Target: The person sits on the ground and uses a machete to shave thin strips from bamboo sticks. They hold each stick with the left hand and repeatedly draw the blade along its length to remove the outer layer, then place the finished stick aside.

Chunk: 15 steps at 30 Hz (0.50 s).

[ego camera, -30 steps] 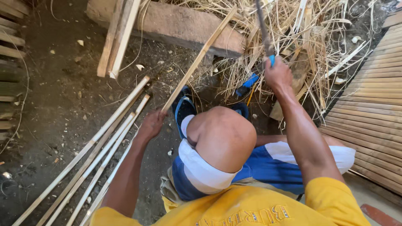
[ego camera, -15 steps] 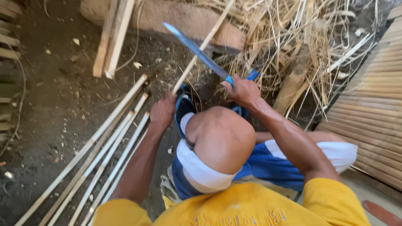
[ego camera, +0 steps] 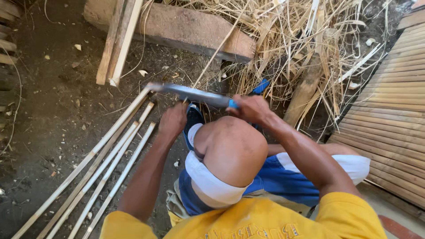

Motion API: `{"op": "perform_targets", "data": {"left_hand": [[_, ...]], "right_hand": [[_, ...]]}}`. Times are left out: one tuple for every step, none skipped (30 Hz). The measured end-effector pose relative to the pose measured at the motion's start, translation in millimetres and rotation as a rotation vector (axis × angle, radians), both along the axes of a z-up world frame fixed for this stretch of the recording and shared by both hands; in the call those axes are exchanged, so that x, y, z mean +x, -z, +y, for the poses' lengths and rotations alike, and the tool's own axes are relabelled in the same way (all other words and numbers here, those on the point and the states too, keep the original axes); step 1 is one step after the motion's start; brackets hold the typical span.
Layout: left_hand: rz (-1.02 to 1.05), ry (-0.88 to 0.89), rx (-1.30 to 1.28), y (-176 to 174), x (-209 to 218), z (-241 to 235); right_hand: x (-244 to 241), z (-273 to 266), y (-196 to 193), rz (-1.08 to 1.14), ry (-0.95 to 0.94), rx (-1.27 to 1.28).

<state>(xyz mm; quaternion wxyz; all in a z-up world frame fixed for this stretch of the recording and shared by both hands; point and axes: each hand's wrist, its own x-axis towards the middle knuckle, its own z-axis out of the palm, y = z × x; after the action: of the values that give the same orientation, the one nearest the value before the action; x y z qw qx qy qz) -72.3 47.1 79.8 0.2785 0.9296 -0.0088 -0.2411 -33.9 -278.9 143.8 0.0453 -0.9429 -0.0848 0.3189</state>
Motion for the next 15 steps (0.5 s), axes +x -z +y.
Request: {"op": "perform_targets", "data": {"left_hand": [[0.034,0.008,0.012,-2.4,-9.2,8.9],[0.063,0.027,0.028,-4.6,-18.6,18.7],[0.076,-0.007,0.042,-7.8,-31.4,22.7],[0.065,-0.033,0.053,-11.2,-31.0,23.4],[0.055,-0.058,0.063,-13.3,-24.7,24.7],[0.064,-0.025,0.091,-12.9,-29.6,21.1],[0.072,0.008,0.118,-11.5,-34.4,20.1],[0.034,0.02,0.15,-6.2,-16.5,21.0],[0.027,0.013,0.157,-1.1,-1.8,23.8],[0.063,0.017,0.176,0.3,-14.7,34.8],[0.099,0.021,0.195,2.4,-28.5,45.3],[0.106,0.026,0.215,5.8,-38.7,55.3],[0.114,0.03,0.235,7.5,-49.3,65.3],[0.119,0.032,0.261,8.3,-49.9,72.1],[0.066,0.026,0.197,12.9,-40.3,69.7]], "right_hand": [[6.5,-7.0,-0.1,-0.022,-0.02,-0.033],[24.2,-27.3,-4.8,-0.111,0.168,-0.048],[38.0,-44.9,-10.4,-0.197,0.356,-0.066],[43.8,-43.3,-9.4,-0.23,0.345,-0.034],[49.9,-35.3,-6.2,-0.263,0.332,-0.004],[40.9,-35.4,-6.8,-0.27,0.318,0.007],[29.2,-36.8,-9.7,-0.21,0.253,-0.02],[40.9,-33.4,-12.7,-0.194,0.172,-0.036],[51.3,-30.0,-15.9,-0.177,0.091,-0.056],[39.4,-24.1,-14.2,-0.115,0.019,-0.066],[31.4,-22.6,-12.8,-0.052,-0.054,-0.076],[35.2,-32.7,-15.8,-0.138,0.15,-0.055],[40.2,-48.3,-22.4,-0.222,0.354,-0.031],[47.4,-54.9,-26.9,-0.307,0.556,0.001],[53.2,-51.5,-27.2,-0.324,0.54,0.047]]}}
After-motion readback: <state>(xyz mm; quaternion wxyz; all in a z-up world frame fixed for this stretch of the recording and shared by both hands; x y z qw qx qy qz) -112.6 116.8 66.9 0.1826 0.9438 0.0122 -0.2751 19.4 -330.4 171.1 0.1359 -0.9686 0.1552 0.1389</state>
